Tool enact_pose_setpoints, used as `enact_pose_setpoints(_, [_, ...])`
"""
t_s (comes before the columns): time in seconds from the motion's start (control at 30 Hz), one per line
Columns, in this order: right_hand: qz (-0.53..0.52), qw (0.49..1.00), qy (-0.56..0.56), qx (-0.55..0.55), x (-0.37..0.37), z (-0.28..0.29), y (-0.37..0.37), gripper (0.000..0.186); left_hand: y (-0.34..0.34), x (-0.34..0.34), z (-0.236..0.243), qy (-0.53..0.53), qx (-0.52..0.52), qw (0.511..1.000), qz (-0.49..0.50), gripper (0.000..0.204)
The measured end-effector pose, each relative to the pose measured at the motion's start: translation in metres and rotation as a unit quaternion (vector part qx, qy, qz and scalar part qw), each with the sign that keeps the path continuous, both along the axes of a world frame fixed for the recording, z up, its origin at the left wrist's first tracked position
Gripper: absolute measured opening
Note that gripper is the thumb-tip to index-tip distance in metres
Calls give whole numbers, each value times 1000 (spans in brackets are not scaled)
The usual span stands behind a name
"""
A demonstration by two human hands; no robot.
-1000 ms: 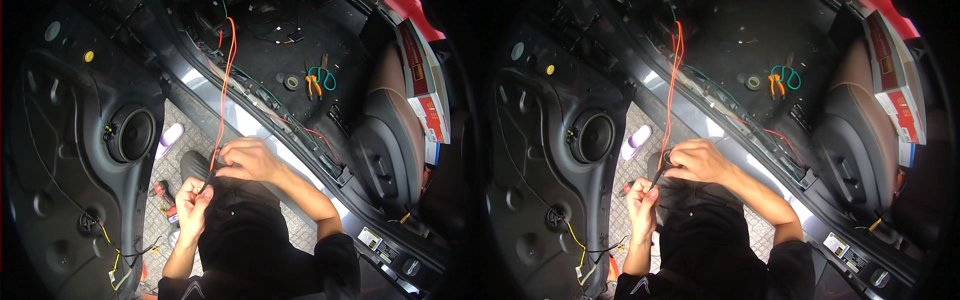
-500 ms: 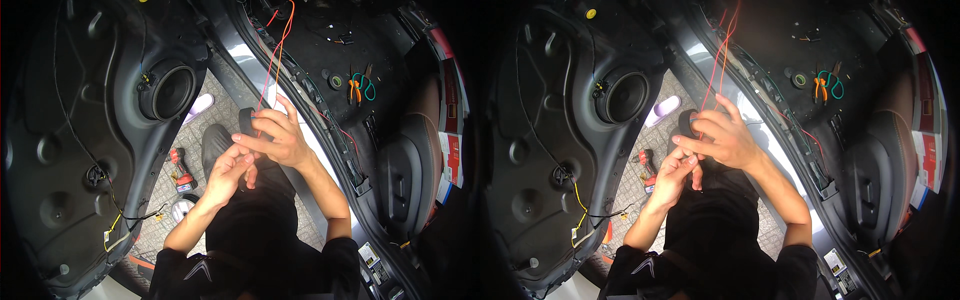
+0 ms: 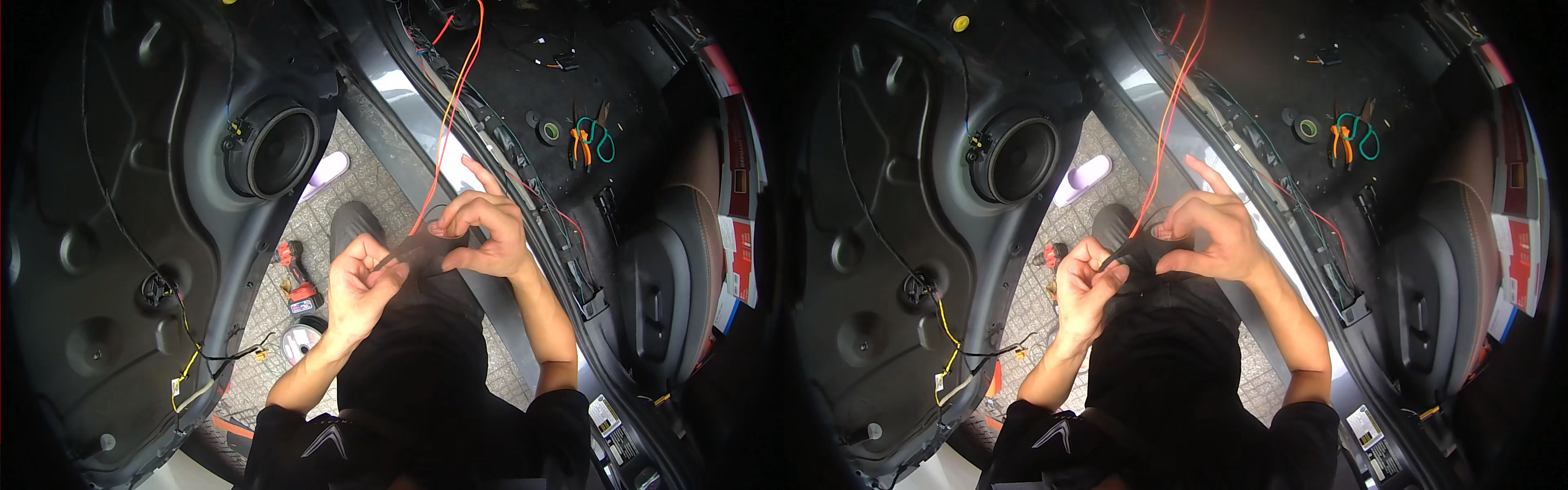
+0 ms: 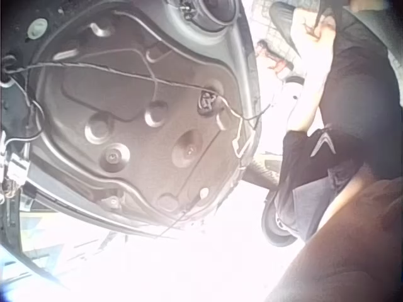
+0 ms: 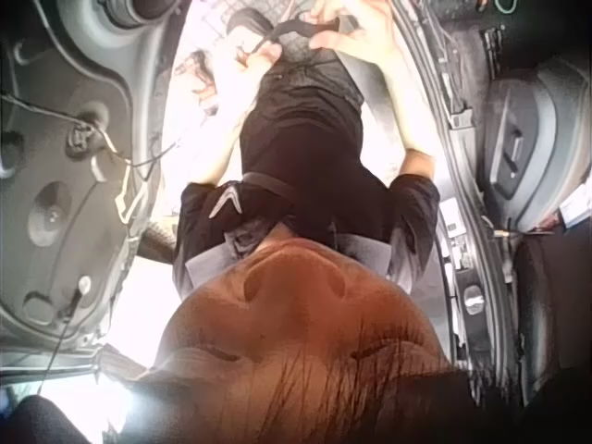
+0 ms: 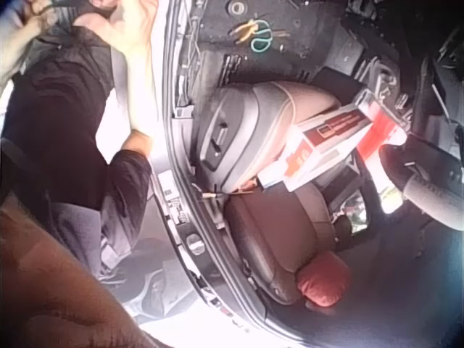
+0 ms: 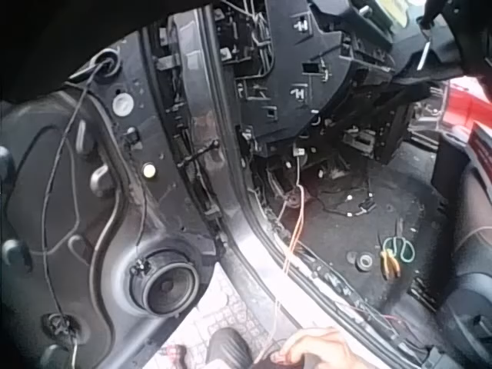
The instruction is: Repairing or insulating car audio wiring with electrical tape.
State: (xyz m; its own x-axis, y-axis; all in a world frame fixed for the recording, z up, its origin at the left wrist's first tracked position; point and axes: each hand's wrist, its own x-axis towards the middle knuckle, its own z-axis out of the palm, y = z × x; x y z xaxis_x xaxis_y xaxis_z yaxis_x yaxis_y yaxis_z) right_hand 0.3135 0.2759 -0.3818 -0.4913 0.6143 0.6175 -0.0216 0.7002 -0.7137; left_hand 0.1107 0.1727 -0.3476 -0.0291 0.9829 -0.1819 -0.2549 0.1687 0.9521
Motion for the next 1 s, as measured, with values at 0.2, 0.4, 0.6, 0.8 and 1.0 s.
enact_pose_setpoints(0.2, [-212, 950, -23, 229, -43, 8, -3, 32, -1, 8, 2, -47, -27, 998, -37, 20])
enact_pose_setpoints(0.4, [-280, 921, -51, 267, -56, 35, 2, 36, 13, 0, 23, -56, -28, 998, -14, 21])
enact_pose_setpoints(0.6, [-116, 918, -118, 360, -56, 55, 30, 43, 27, -17, 31, 24, 12, 998, -56, 15])
enact_pose_setpoints(0.8, [165, 855, 283, -403, -57, 78, 25, 37, 29, -25, 25, 184, 45, 982, 20, 9])
enact_pose_setpoints(1.0, [130, 942, 200, -237, -17, 27, 32, 32, 30, -21, 32, 101, 63, 991, 56, 6])
